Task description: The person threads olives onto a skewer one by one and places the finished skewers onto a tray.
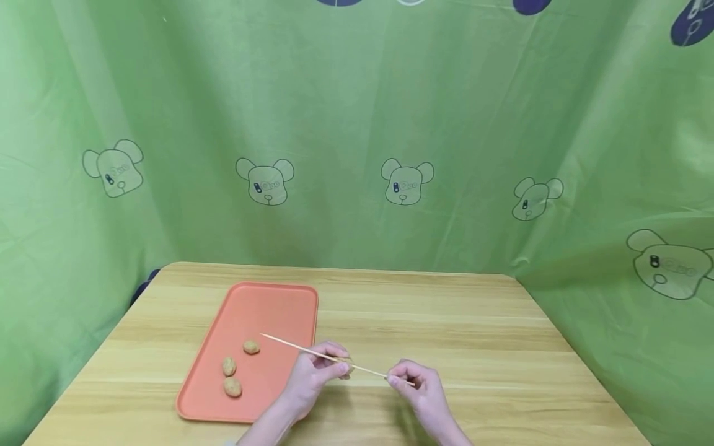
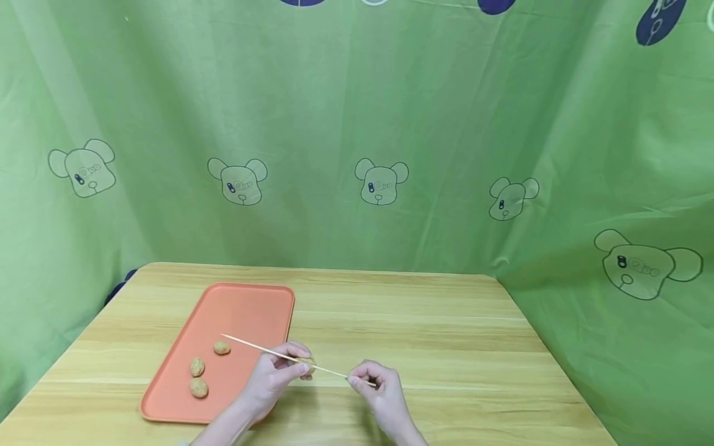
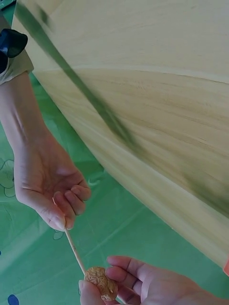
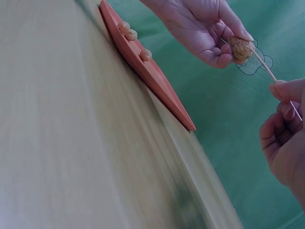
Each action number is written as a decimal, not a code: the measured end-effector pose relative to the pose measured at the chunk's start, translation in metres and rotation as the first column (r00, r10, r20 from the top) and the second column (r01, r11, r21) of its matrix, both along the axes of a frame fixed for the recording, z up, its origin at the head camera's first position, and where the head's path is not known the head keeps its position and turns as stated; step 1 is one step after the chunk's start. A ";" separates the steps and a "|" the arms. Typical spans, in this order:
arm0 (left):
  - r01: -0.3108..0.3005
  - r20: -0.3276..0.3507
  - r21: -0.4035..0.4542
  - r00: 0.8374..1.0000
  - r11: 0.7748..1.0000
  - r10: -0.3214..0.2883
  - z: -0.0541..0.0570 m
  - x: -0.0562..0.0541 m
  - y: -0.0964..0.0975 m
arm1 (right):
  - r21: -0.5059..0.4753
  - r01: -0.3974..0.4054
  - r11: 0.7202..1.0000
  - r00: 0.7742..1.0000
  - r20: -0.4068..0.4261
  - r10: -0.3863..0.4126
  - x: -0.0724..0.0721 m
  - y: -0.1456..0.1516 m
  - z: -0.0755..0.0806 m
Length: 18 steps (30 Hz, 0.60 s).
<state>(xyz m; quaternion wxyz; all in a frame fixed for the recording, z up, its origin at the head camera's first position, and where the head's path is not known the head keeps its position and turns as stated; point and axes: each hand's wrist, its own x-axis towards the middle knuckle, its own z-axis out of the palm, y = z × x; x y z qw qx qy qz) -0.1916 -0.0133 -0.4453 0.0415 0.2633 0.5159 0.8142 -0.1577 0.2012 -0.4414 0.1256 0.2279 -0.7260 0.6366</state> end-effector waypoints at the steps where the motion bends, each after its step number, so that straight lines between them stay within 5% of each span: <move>1: 0.001 0.008 -0.006 1.000 1.000 -0.001 0.000 0.000 0.000 | 0.013 0.003 1.000 1.000 -0.009 -0.003 0.000 0.000 0.000; 7: 0.016 0.053 -0.046 0.998 0.999 -0.014 0.001 0.001 0.002 | 0.104 0.029 0.994 0.999 -0.047 -0.024 0.002 0.007 -0.001; 18: -0.010 0.040 -0.045 0.999 0.999 0.012 -0.003 0.001 0.002 | 0.174 0.015 0.985 0.999 -0.033 -0.010 0.003 0.012 0.000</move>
